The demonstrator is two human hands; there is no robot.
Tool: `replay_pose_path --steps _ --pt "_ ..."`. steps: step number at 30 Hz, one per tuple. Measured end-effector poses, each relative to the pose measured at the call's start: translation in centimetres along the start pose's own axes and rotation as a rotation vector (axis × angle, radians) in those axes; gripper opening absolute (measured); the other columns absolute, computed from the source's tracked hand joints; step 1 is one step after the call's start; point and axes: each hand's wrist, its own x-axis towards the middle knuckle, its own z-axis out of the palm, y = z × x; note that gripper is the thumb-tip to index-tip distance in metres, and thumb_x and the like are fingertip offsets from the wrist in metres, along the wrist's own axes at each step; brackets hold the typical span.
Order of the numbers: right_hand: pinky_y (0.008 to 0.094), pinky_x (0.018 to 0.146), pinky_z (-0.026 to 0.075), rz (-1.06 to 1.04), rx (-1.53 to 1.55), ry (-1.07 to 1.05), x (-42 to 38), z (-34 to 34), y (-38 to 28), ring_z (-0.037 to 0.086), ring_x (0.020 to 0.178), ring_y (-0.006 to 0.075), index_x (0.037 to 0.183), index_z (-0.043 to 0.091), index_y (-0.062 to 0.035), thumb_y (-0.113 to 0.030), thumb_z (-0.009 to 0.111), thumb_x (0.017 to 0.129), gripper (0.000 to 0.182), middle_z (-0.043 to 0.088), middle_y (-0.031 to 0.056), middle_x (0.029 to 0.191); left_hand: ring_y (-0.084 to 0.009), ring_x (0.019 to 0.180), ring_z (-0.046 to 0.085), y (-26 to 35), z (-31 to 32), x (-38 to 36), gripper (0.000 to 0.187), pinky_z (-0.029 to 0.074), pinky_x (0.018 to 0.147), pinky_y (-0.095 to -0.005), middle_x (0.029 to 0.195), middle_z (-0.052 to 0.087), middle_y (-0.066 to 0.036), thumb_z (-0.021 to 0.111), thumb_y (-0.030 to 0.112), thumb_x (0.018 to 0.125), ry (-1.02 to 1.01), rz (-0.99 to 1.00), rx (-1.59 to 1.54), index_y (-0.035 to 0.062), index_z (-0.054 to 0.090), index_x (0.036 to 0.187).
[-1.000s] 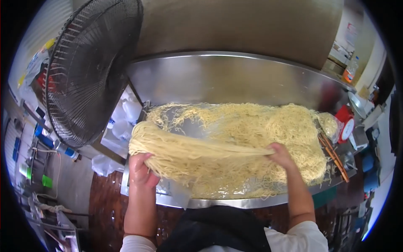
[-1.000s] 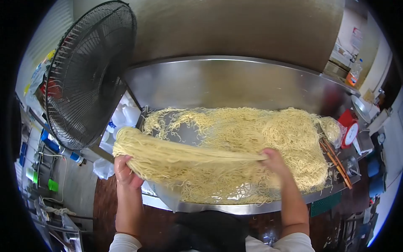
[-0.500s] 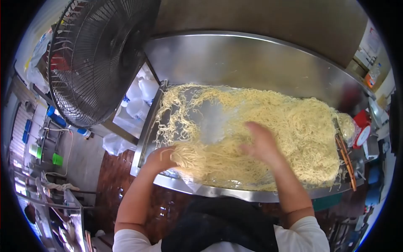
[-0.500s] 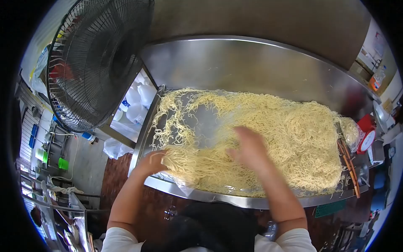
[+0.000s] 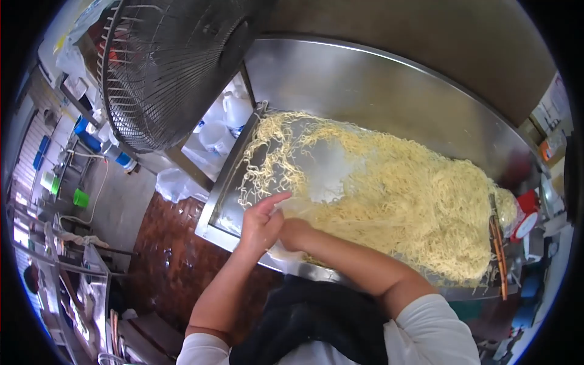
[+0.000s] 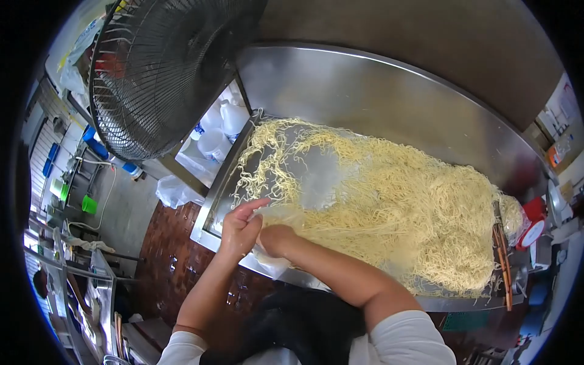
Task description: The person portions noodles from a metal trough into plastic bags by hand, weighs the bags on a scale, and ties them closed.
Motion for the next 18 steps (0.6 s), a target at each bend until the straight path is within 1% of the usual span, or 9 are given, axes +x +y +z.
replay_pose_path --steps 1,3,5,6,9,11,14,15,18 --pt "0.0432 0.083 0.049 -0.107 -0.032 -0.016 0.3 0.6 0.2 0.064 0.091 0.0353 0.105 0.065 -0.0031 -0.02 0.061 0.079 0.031 0.067 0.0194 0.097 -0.0084 0.084 0.059 -0.1 0.3 0.4 0.035 0.046 0.072 -0.021 0.101 0.065 -0.008 0.048 -0.005 0.084 -0.048 -0.009 0.027 0.0003 0.061 0.117" --pt "0.0395 0.087 0.047 -0.182 -0.102 -0.267 0.0 -1.7 -0.3 0.062 0.098 0.0329 0.107 0.065 -0.0026 -0.023 0.061 0.081 0.033 0.066 0.0203 0.102 -0.0096 0.089 0.059 -1.7 -0.8 1.0 0.033 0.046 0.078 -0.0218 0.103 0.065 -0.009 0.049 -0.004 0.085 0.038 0.001 -0.016 -0.0002 0.061 0.116" --pt "0.0381 0.089 0.046 -0.145 0.099 -0.207 -0.9 -6.1 0.2 0.061 0.102 0.0331 0.108 0.065 -0.0015 -0.027 0.063 0.079 0.038 0.064 0.021 0.107 -0.0111 0.093 0.059 -1.7 -2.1 0.6 0.029 0.045 0.084 -0.0238 0.104 0.065 -0.01 0.05 -0.004 0.086 0.118 -0.018 -0.125 0.0 0.062 0.113" --pt "0.0374 0.09 0.045 -0.131 0.193 -0.182 -1.7 -7.0 0.7 0.06 0.104 0.0331 0.108 0.064 -0.0009 -0.029 0.064 0.079 0.041 0.063 0.0213 0.11 -0.0115 0.09 0.059 -1.8 -2.6 0.7 0.026 0.046 0.082 -0.0241 0.1 0.066 -0.01 0.05 -0.002 0.088 0.133 -0.066 -0.184 -0.0005 0.063 0.11" --pt "0.0383 0.088 0.047 -0.023 0.108 0.246 -5.4 -8.1 2.0 0.059 0.104 0.0349 0.11 0.064 -0.0009 -0.035 0.068 0.074 0.049 0.061 0.0217 0.114 -0.0062 0.062 0.052 -0.6 -3.1 0.5 0.022 0.039 0.055 -0.0202 0.079 0.062 -0.003 0.052 0.003 0.088 0.21 -0.195 -0.3 -0.0014 0.063 0.106" --pt "0.04 0.087 0.047 0.04 -0.146 0.476 -6.3 -0.8 4.5 0.059 0.101 0.0365 0.108 0.064 -0.0016 -0.038 0.069 0.072 0.051 0.06 0.0217 0.114 -0.0044 0.049 0.043 -0.5 -3.3 0.5 0.021 0.028 0.042 -0.0192 0.068 0.058 0.0 0.054 0.006 0.087 0.234 -0.264 -0.345 -0.0008 0.063 0.105" --pt "0.0423 0.082 0.048 0.133 -0.157 0.428 -7.1 3.9 7.4 0.06 0.095 0.0363 0.1 0.065 -0.0039 -0.036 0.067 0.073 0.042 0.063 0.0192 0.101 -0.0048 0.047 0.042 -1.6 -3.2 0.5 0.021 0.027 0.041 -0.0189 0.064 0.053 0.001 0.055 0.007 0.086 0.12 -0.202 -0.509 -0.0012 0.062 0.104" --pt "0.0431 0.08 0.048 0.161 -0.093 0.353 -7.4 3.9 7.9 0.061 0.093 0.0359 0.096 0.065 -0.0048 -0.035 0.065 0.073 0.038 0.065 0.018 0.095 -0.0058 0.049 0.043 -3.1 -3.2 0.8 0.023 0.033 0.045 -0.0185 0.065 0.055 0.001 0.055 0.009 0.085 0.009 -0.232 -0.376 0.0024 0.062 0.106" --pt "0.0451 0.078 0.048 0.21 0.245 0.201 -9.8 -2.5 4.2 0.061 0.091 0.0369 0.094 0.064 -0.0049 -0.032 0.063 0.074 0.034 0.064 0.0187 0.093 -0.0168 0.06 0.056 -0.2 1.3 -0.4 0.025 0.044 0.054 -0.028 0.074 0.063 -0.007 0.056 0.014 0.083 -0.451 -0.025 0.356 0.0069 0.061 0.106"
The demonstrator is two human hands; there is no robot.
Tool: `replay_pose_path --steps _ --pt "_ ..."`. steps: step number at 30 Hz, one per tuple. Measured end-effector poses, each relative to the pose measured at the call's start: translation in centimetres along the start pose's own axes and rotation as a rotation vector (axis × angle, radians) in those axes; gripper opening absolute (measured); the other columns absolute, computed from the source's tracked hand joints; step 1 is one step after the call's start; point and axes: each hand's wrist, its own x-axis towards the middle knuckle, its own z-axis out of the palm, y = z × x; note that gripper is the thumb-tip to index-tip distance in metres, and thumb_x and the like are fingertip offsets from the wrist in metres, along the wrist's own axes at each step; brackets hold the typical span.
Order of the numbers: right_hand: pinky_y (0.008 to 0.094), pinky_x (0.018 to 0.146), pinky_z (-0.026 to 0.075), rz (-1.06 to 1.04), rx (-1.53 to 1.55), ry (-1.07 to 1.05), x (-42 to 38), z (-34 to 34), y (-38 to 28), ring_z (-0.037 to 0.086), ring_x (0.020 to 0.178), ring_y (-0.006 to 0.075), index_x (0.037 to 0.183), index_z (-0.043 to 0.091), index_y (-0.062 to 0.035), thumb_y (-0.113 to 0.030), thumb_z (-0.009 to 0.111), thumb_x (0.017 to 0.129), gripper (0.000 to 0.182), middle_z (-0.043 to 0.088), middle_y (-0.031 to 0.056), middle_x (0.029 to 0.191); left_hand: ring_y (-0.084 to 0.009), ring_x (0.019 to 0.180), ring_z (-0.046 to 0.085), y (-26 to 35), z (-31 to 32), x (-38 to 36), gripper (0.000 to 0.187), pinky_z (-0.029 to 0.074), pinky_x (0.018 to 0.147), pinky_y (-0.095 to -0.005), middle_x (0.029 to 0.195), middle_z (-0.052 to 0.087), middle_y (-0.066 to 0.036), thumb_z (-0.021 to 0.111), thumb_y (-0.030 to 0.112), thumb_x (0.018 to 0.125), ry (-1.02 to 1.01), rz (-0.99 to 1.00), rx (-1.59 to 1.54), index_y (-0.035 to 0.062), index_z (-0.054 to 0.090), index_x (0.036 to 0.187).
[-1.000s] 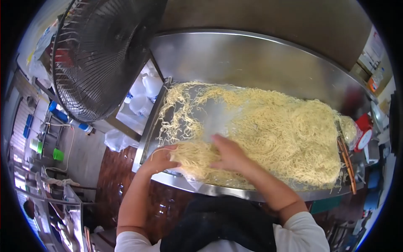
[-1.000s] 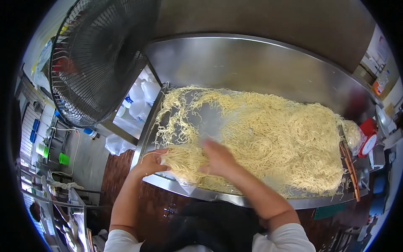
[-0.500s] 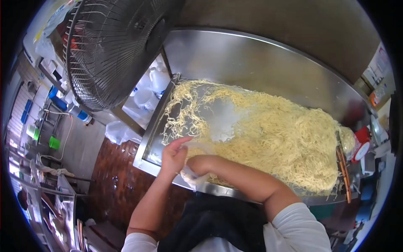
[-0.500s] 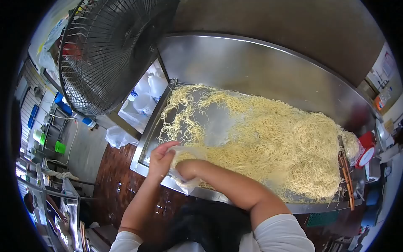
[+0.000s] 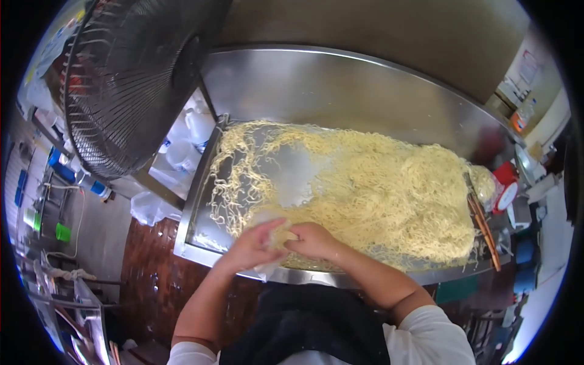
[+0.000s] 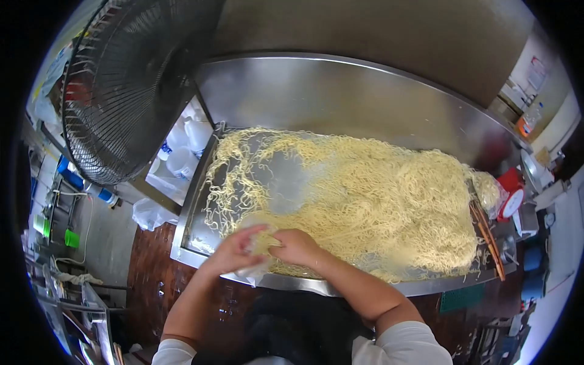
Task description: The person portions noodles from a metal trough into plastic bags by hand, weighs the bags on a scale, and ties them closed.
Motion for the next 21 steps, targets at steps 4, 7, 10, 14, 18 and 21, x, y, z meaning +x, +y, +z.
replay_pose_path --steps 4,7,10,14,18,21 --pt "0.045 0.073 0.048 -0.202 -0.009 -0.04 -1.4 -3.6 -0.4 0.062 0.085 0.0361 0.095 0.064 -0.0045 -0.042 0.061 0.08 0.041 0.065 0.0189 0.088 -0.0311 0.083 0.064 0.4 3.3 2.2 0.028 0.051 0.071 -0.0426 0.089 0.067 -0.015 0.06 0.021 0.08 -0.11 0.022 0.681 0.0103 0.061 0.106" --pt "0.0427 0.072 0.049 -0.044 0.143 -0.058 -3.4 -6.3 2.9 0.064 0.083 0.0318 0.093 0.064 -0.0037 -0.05 0.059 0.084 0.048 0.066 0.0171 0.086 -0.0343 0.09 0.064 0.4 -0.1 2.7 0.03 0.05 0.078 -0.0469 0.092 0.067 -0.016 0.062 0.026 0.079 -0.212 -0.097 0.868 0.0095 0.061 0.104" --pt "0.0374 0.063 0.046 0.193 0.148 0.29 -5.3 -9.1 6.2 0.058 0.067 0.0226 0.081 0.065 -0.0023 -0.048 0.06 0.087 0.046 0.061 0.0113 0.072 -0.0334 0.087 0.065 -0.7 -3.0 1.8 0.023 0.051 0.077 -0.0459 0.088 0.067 -0.016 0.06 0.024 0.079 -0.175 -0.197 0.986 0.0081 0.065 0.094" --pt "0.0349 0.058 0.043 0.239 0.094 0.671 -5.7 -11.9 11.3 0.051 0.059 0.0193 0.075 0.066 -0.0029 -0.043 0.062 0.087 0.042 0.057 0.0088 0.065 -0.0327 0.087 0.066 -3.3 -5.0 -0.1 0.021 0.052 0.077 -0.0439 0.084 0.068 -0.017 0.06 0.027 0.078 -0.13 -0.223 1.066 0.008 0.069 0.082" --pt "0.0394 0.071 0.048 0.289 -0.361 0.601 -5.2 -14.8 12.0 0.062 0.078 0.0247 0.085 0.069 -0.0062 -0.041 0.065 0.083 0.035 0.065 0.0124 0.086 -0.0315 0.094 0.065 -1.2 -6.6 -1.0 0.035 0.051 0.083 -0.0422 0.095 0.067 -0.017 0.066 0.039 0.076 -0.163 -0.353 1.034 0.0092 0.069 0.094" --pt "0.0417 0.092 0.044 0.37 -0.56 0.307 -3.3 -14.9 6.0 0.061 0.102 0.0302 0.11 0.065 -0.0078 -0.041 0.066 0.08 0.045 0.064 0.0154 0.113 -0.0316 0.1 0.062 0.2 -7.5 -2.0 0.048 0.049 0.087 -0.0415 0.101 0.066 -0.016 0.07 0.047 0.073 -0.093 -0.348 0.898 0.0106 0.068 0.104"
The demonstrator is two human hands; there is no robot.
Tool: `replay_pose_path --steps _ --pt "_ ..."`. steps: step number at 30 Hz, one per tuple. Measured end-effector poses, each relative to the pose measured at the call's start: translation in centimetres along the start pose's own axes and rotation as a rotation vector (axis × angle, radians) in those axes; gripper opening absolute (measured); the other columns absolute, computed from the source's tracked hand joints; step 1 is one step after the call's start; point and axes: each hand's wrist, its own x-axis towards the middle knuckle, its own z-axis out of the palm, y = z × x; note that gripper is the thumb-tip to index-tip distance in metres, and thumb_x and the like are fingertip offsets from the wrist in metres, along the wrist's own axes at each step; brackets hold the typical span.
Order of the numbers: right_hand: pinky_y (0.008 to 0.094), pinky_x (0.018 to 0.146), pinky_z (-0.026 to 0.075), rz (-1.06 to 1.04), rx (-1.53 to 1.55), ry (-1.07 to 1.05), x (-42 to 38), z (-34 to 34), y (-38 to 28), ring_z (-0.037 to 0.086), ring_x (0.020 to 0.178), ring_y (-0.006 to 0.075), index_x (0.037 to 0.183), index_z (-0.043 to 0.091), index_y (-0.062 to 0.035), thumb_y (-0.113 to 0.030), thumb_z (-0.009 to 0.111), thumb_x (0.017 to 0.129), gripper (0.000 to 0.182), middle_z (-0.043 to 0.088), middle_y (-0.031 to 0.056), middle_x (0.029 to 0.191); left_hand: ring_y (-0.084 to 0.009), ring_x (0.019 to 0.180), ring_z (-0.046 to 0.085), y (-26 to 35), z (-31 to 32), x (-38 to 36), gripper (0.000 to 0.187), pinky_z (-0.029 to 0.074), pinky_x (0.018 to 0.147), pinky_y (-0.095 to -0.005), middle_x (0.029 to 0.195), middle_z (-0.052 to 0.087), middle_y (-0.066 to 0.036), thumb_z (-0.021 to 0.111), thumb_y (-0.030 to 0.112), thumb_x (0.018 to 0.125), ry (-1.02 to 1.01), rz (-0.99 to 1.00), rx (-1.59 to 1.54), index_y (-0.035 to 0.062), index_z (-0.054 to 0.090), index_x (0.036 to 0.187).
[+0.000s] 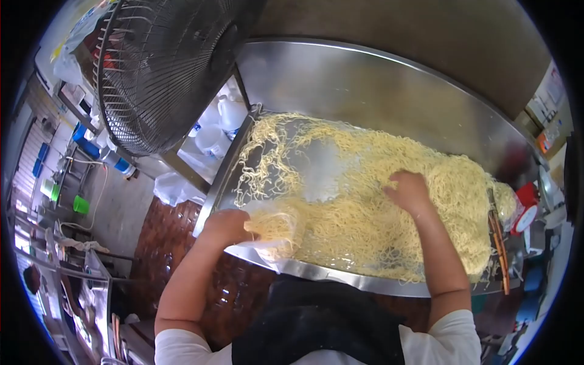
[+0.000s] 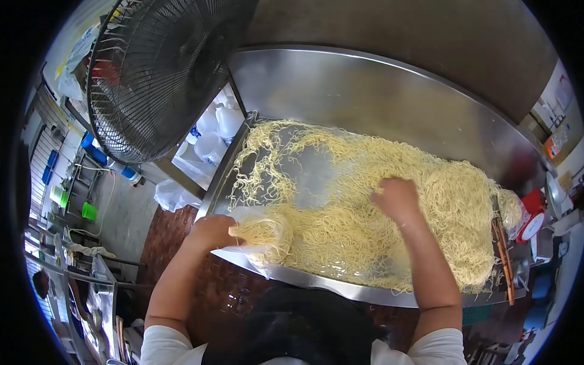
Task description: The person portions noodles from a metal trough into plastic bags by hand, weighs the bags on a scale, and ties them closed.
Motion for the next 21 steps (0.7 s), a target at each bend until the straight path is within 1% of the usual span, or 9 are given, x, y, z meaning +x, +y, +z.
replay_pose_path --steps 2,4,6,10,13,14,15,18,21 --pt "0.042 0.098 0.042 -0.091 0.221 -0.062 -1.0 0.3 -5.2 0.057 0.11 0.0315 0.118 0.061 -0.0079 -0.043 0.067 0.078 0.053 0.061 0.016 0.119 -0.0317 0.098 0.062 -0.6 0.0 -0.3 0.052 0.049 0.086 -0.0406 0.102 0.066 -0.016 0.071 0.047 0.072 0.033 0.022 -0.134 0.011 0.066 0.11" --pt "0.0418 0.098 0.042 -0.404 0.298 -0.037 -1.7 5.2 -9.6 0.056 0.112 0.0337 0.13 0.05 -0.0035 -0.047 0.07 0.074 0.073 0.055 0.0172 0.127 -0.0316 0.093 0.064 -1.3 0.2 -0.2 0.052 0.05 0.082 -0.039 0.099 0.066 -0.017 0.072 0.042 0.072 0.045 0.066 -0.278 0.0107 0.065 0.114" --pt "0.0409 0.094 0.045 -0.538 0.343 -0.104 -2.6 9.2 -14.3 0.056 0.11 0.0348 0.129 0.047 -0.001 -0.046 0.071 0.072 0.075 0.053 0.0172 0.129 -0.0221 0.081 0.063 -1.0 -0.2 -0.8 0.045 0.049 0.074 -0.0331 0.09 0.066 -0.013 0.071 0.027 0.075 0.035 0.047 -0.411 0.0094 0.064 0.116" --pt "0.0427 0.083 0.049 -0.443 0.325 -0.229 -1.2 11.7 -16.7 0.061 0.096 0.0359 0.108 0.06 -0.0038 -0.034 0.068 0.073 0.047 0.062 0.0181 0.108 -0.012 0.074 0.06 -2.6 3.9 -0.5 0.035 0.048 0.068 -0.0269 0.084 0.066 -0.008 0.061 0.007 0.08 0.412 0.038 -0.814 0.0055 0.064 0.115" --pt "0.044 0.076 0.05 -0.526 0.472 -0.22 -0.1 8.2 -16.5 0.063 0.085 0.0355 0.093 0.065 -0.0048 -0.027 0.065 0.075 0.028 0.065 0.0185 0.092 -0.0216 0.08 0.064 -3.0 6.0 0.3 0.033 0.05 0.074 -0.0316 0.093 0.066 -0.017 0.055 0.003 0.08 0.609 -0.022 -0.925 0.0039 0.063 0.113" --pt "0.0444 0.076 0.05 -0.559 0.634 -0.161 -1.1 6.0 -18.0 0.063 0.082 0.0354 0.091 0.066 -0.0046 -0.026 0.065 0.076 0.026 0.066 0.0184 0.087 -0.0181 0.084 0.062 -2.3 5.9 0.9 0.029 0.048 0.077 -0.0292 0.094 0.066 -0.012 0.052 0.002 0.084 0.742 0.085 -0.907 -0.0002 0.062 0.111" --pt "0.0448 0.075 0.05 -0.586 0.797 -0.094 -1.6 4.9 -19.4 0.064 0.079 0.0353 0.088 0.067 -0.0044 -0.026 0.065 0.077 0.024 0.066 0.0183 0.083 -0.0155 0.084 0.061 -1.3 5.6 1.3 0.026 0.048 0.078 -0.0276 0.094 0.066 -0.011 0.051 0.003 0.087 0.708 0.104 -1.04 -0.0011 0.062 0.11" --pt "0.0437 0.073 0.05 -0.9 0.271 -0.296 -1.4 6.5 -23.6 0.064 0.077 0.0353 0.092 0.068 -0.007 -0.029 0.063 0.079 0.026 0.067 0.0173 0.085 -0.0104 0.087 0.059 2.5 3.9 2.1 0.021 0.047 0.08 -0.025 0.094 0.066 -0.006 0.049 0.009 0.095 0.605 0.181 -1.314 -0.0027 0.063 0.104" --pt "0.0428 0.072 0.05 -0.785 0.311 -0.294 0.4 4.4 -23.1 0.064 0.079 0.0348 0.09 0.068 -0.0068 -0.026 0.061 0.077 0.025 0.066 0.0185 0.088 -0.0098 0.087 0.058 3.4 2.7 1.5 0.02 0.047 0.08 -0.0247 0.095 0.066 -0.006 0.05 0.009 0.095 0.483 0.183 -1.322 -0.0022 0.063 0.106"
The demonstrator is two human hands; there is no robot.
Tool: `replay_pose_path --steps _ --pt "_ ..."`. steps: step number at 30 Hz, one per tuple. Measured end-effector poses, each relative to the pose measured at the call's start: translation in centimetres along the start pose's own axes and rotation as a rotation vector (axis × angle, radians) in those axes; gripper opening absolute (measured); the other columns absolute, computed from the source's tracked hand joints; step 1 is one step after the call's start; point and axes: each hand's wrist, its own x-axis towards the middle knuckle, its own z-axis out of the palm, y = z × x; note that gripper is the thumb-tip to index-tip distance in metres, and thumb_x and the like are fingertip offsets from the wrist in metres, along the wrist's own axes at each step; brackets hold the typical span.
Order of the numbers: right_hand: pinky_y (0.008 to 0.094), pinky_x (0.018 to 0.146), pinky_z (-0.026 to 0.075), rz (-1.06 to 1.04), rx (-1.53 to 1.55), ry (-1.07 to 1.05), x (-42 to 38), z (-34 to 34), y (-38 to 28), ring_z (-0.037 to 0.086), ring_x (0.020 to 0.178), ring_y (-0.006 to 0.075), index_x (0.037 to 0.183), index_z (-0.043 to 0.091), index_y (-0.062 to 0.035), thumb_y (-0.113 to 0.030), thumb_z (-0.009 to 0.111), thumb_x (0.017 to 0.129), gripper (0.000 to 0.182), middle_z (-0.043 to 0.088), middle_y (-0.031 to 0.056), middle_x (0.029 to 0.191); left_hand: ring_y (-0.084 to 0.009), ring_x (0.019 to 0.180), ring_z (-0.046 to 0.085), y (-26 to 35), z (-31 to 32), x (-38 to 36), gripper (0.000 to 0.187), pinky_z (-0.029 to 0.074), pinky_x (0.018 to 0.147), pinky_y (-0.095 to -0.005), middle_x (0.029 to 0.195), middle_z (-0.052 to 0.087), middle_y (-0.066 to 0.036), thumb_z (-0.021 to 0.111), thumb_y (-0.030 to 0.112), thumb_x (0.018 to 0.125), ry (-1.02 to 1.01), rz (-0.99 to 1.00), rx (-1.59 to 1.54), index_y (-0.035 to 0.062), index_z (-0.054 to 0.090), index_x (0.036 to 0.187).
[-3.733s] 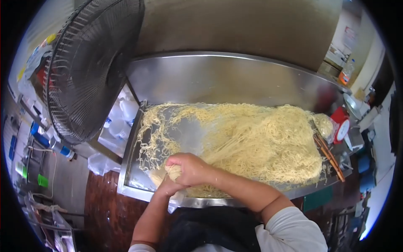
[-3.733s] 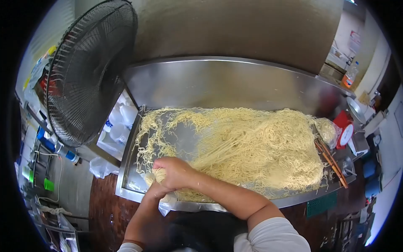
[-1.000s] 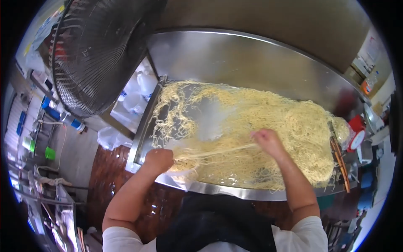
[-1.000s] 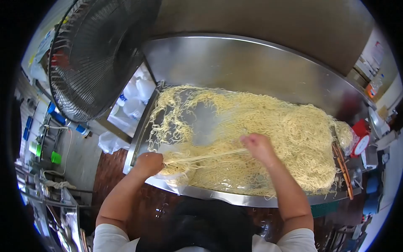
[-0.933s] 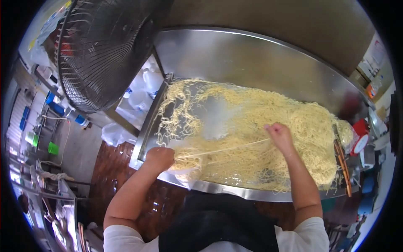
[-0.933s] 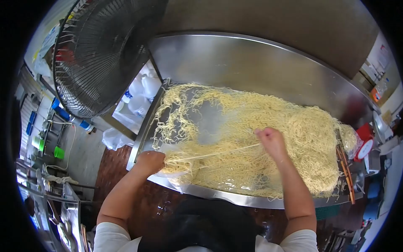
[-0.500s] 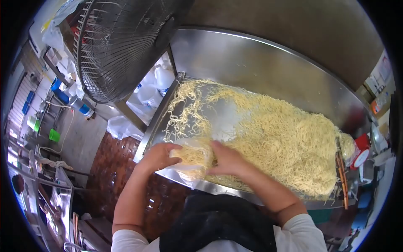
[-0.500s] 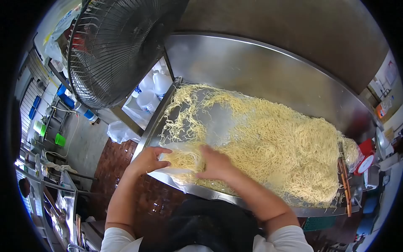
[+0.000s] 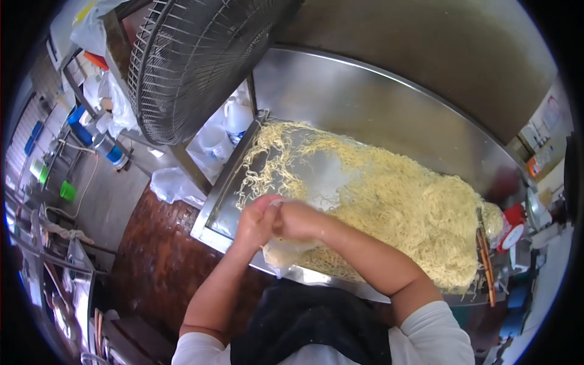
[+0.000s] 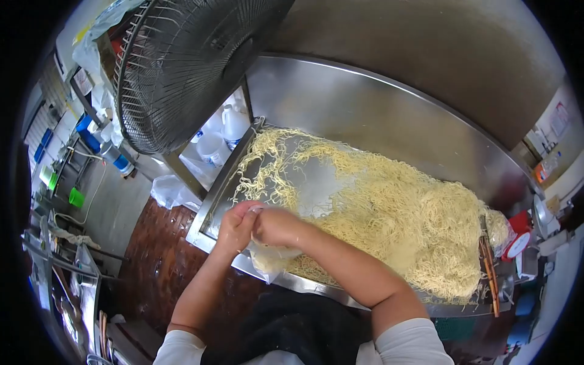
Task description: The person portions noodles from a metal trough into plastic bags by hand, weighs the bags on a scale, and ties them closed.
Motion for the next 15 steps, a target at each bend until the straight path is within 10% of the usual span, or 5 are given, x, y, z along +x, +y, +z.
replay_pose_path --steps 4,8,15 --pt "0.0398 0.075 0.051 0.453 -0.195 -0.138 -2.5 -3.6 -0.6 0.065 0.085 0.0318 0.097 0.069 -0.0059 -0.041 0.063 0.074 0.042 0.068 0.0173 0.092 -0.0116 0.083 0.06 -2.1 -0.9 1.1 0.019 0.048 0.075 -0.0261 0.089 0.066 -0.006 0.05 0.012 0.094 0.032 0.006 -0.092 -0.0005 0.063 0.1" --pt "0.0377 0.074 0.051 0.422 -0.207 -0.361 -4.5 -2.4 0.1 0.065 0.088 0.0292 0.096 0.07 -0.0065 -0.046 0.066 0.071 0.046 0.068 0.0152 0.092 -0.0111 0.08 0.058 -1.5 0.0 1.6 0.018 0.047 0.073 -0.0253 0.086 0.064 -0.005 0.049 0.011 0.093 0.012 -0.089 -0.144 0.0006 0.063 0.094" --pt "0.0375 0.066 0.051 0.29 0.057 0.981 -9.2 -1.3 -2.4 0.063 0.073 0.027 0.103 0.063 -0.0027 -0.014 0.067 0.074 0.032 0.065 0.013 0.083 -0.0108 0.078 0.056 0.2 3.3 1.5 0.016 0.045 0.073 -0.025 0.084 0.063 -0.003 0.05 0.011 0.093 -0.203 -0.075 -0.185 0.0022 0.063 0.091"
